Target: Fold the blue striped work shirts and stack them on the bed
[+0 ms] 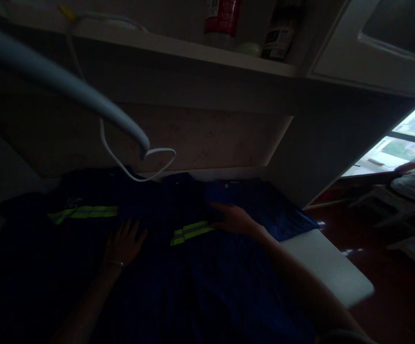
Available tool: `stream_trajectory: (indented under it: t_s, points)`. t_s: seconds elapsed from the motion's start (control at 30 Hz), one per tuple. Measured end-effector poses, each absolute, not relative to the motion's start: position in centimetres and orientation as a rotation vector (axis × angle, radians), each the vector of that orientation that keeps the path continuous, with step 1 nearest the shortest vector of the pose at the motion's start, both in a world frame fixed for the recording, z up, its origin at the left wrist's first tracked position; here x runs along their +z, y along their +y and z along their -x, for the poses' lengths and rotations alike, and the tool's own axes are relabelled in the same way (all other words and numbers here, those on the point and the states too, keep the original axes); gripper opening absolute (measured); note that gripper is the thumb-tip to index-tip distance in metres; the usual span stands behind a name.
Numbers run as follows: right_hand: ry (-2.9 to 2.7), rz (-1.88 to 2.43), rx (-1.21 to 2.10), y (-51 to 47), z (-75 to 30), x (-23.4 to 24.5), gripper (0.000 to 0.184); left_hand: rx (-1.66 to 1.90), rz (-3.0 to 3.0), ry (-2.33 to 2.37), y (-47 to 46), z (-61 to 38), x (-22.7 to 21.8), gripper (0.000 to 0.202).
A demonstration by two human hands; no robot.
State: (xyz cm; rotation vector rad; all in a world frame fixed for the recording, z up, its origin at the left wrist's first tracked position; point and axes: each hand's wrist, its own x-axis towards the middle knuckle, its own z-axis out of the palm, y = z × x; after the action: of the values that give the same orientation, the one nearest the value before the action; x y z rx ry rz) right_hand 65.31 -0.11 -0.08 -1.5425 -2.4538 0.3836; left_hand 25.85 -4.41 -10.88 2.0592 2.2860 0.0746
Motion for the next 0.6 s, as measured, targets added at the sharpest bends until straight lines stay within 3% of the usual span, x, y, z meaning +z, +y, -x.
stream_trajectory:
  t_s: [0.13,0.33,0.6]
  points:
    - [-2.202,1.577,0.298,1.4,-64.5,-2.8,0.062,0.065,-2.012,2.297,-4.4,-25.8,-11.1,0.070]
    - [-2.503,1.927,0.236,2.6,-63.9,-8.2,0.058,0.243,-2.219,2.246,-6.0,-30.0,-7.9,0.072]
    - [-2.576,1.711,0.147,-0.7,-63.1,-7.8,0.063,0.182,-2.398,1.654,-10.0,-36.3,-10.4,0.065]
